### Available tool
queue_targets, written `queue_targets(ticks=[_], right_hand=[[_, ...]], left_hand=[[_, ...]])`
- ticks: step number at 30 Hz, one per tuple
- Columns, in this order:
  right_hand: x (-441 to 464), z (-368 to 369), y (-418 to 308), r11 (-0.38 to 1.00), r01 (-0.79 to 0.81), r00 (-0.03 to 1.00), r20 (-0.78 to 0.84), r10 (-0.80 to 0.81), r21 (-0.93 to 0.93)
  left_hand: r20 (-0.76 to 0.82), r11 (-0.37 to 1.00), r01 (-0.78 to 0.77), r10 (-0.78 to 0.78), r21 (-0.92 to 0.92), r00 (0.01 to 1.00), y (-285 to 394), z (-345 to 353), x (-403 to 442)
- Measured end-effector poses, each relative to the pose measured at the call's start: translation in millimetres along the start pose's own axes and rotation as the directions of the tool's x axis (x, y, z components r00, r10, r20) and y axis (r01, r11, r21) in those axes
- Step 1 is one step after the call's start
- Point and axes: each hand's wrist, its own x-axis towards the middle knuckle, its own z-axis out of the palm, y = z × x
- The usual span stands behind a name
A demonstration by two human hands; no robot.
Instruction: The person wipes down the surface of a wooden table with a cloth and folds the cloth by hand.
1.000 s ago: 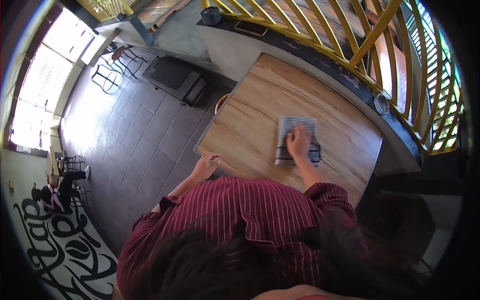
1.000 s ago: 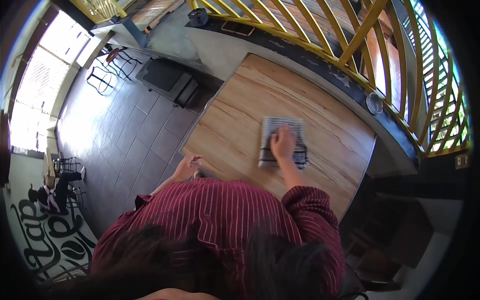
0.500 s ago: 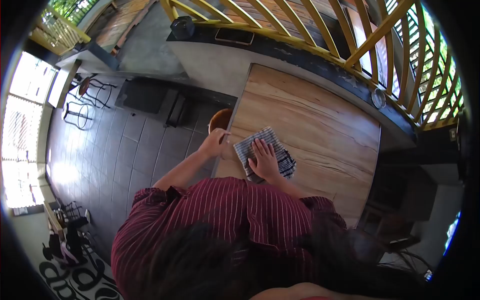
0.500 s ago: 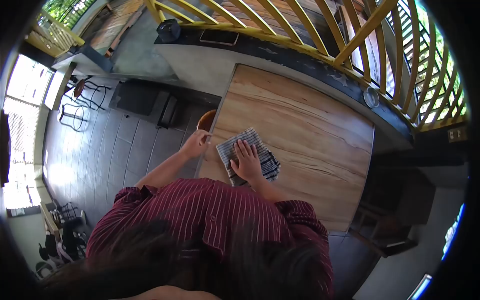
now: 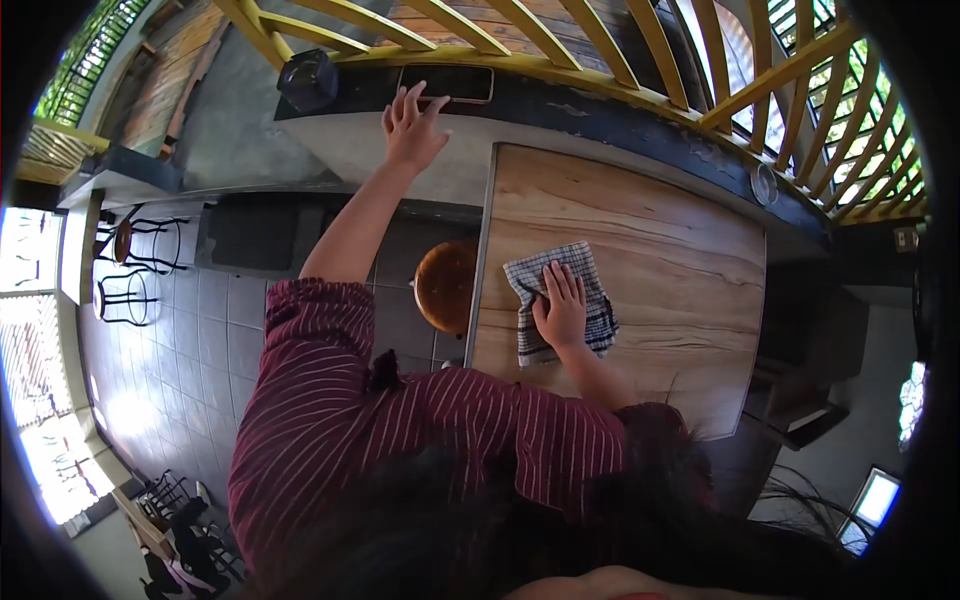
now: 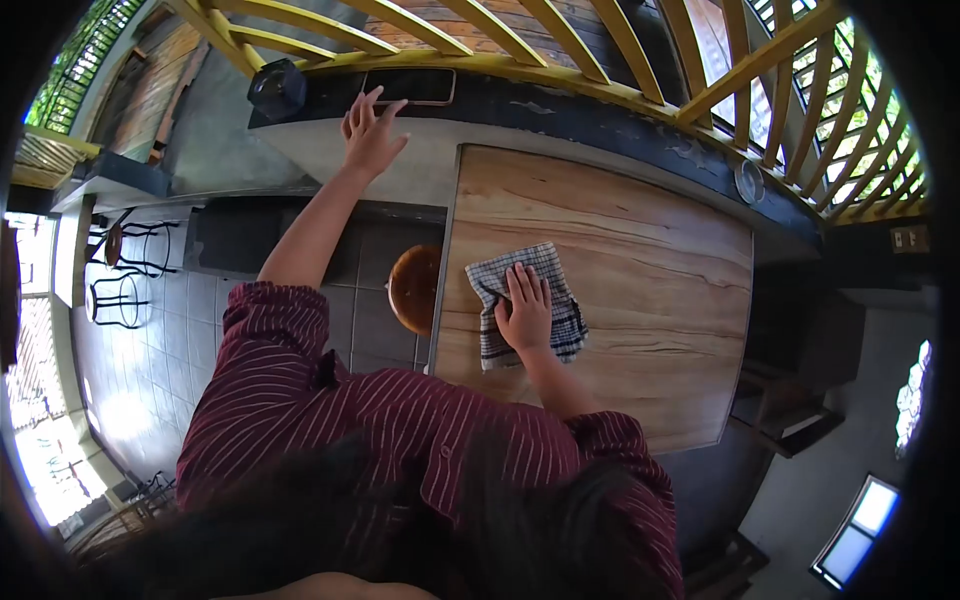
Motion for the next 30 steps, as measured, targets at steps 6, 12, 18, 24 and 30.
queue_targets(ticks=[6,12,18,24,30], right_hand=[[4.4,-4.1,2.5,1.0,-0.029,0.999,0.026,0.029,0.012],[6.4,-4.7,3.1,0.999,-0.045,0.999,0.025,0.045,0.002],[7.3,-4.2,2.2,0.999,-0.041,0.999,0.018,0.041,-0.003],[6.9,-4.1,3.6,0.999,-0.037,0.999,0.021,0.037,0.001],[12.6,-8.5,2.5,0.998,-0.066,0.997,0.043,0.065,0.009]], left_hand=[[0.01,0.994,0.034,-0.035,0.099,0.999,-7.7,25.7,27.9],[0.048,0.994,-0.01,0.005,0.108,0.999,-13.5,26.6,33.1],[0.137,0.986,-0.019,-0.004,0.168,0.991,-11.4,24.3,38.1],[-0.019,0.997,0.005,-0.006,-0.08,1.0,28.7,35.0,-17.9],[0.272,0.953,0.179,-0.11,-0.243,0.956,94.1,75.2,-141.5]])
